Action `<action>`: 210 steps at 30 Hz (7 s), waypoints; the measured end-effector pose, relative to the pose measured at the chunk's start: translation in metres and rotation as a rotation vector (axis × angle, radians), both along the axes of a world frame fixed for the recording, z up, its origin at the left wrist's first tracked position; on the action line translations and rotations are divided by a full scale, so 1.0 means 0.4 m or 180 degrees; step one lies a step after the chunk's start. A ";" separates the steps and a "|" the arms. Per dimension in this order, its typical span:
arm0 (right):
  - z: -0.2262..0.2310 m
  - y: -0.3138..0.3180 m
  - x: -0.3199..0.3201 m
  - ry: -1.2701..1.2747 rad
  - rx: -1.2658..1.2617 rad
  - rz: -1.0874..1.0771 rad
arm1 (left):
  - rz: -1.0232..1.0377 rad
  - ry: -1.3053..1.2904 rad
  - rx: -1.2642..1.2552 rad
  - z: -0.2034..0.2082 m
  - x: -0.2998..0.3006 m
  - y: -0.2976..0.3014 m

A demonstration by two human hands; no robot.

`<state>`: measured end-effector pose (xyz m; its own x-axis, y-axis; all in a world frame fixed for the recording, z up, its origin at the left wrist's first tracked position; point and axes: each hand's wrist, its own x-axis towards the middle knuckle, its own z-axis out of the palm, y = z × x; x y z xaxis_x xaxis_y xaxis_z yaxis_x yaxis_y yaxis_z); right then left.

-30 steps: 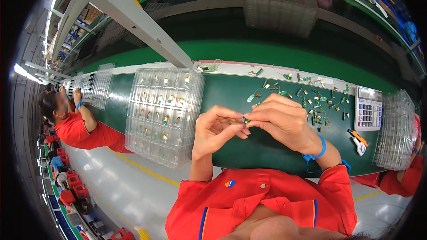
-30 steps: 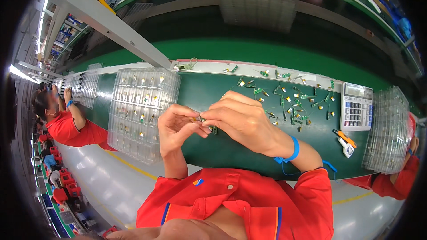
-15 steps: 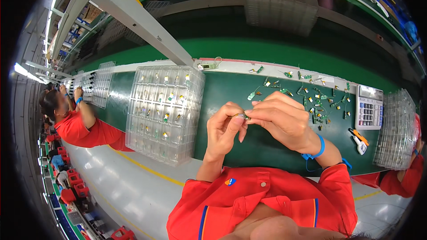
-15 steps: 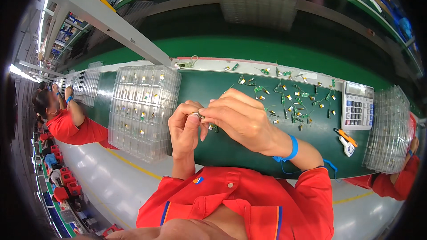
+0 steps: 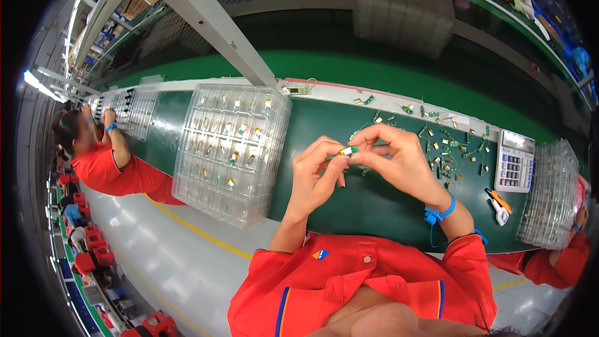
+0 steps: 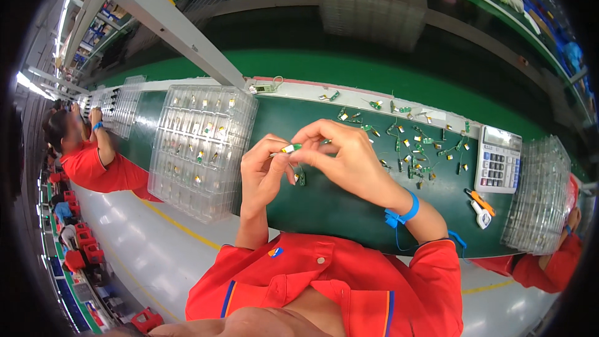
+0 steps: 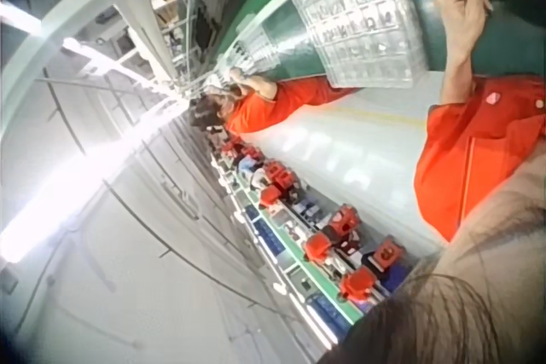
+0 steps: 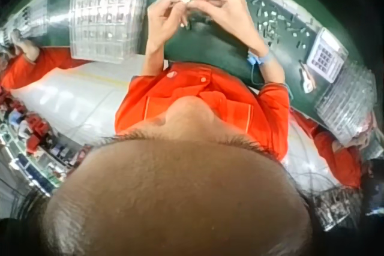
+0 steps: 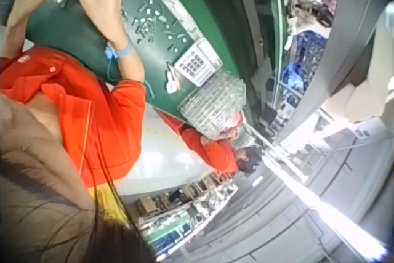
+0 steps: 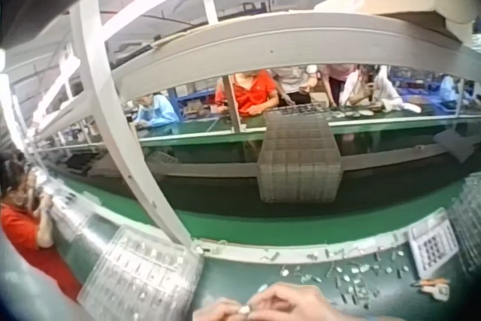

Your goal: Assembling small electronic components by snapping together green and metal parts at a factory workstation.

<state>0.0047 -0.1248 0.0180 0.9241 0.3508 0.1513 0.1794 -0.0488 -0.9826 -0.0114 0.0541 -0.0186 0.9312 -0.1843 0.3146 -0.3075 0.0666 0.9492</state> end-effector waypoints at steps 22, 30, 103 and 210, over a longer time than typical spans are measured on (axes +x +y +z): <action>-0.039 0.036 -0.034 -0.0172 -0.0174 0.0039 | 0.0681 -0.0668 0.0700 0.018 -0.044 0.043; -0.069 0.079 -0.012 0.0596 0.1015 0.0247 | 0.0830 -0.0175 -0.0437 -0.016 -0.075 0.056; -0.038 0.015 0.030 0.1147 -0.0418 0.1118 | -0.0025 0.0438 -0.1034 -0.112 -0.039 0.032; -0.026 0.041 -0.018 -0.3482 -0.2103 -0.0341 | 0.0349 0.1346 -0.0672 -0.006 -0.027 0.035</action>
<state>-0.0026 -0.1084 0.0075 0.4578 0.5813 0.6727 0.8390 -0.5327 -0.1107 -0.0221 0.0680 -0.0210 0.9958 -0.0507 -0.0758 0.0864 0.2601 0.9617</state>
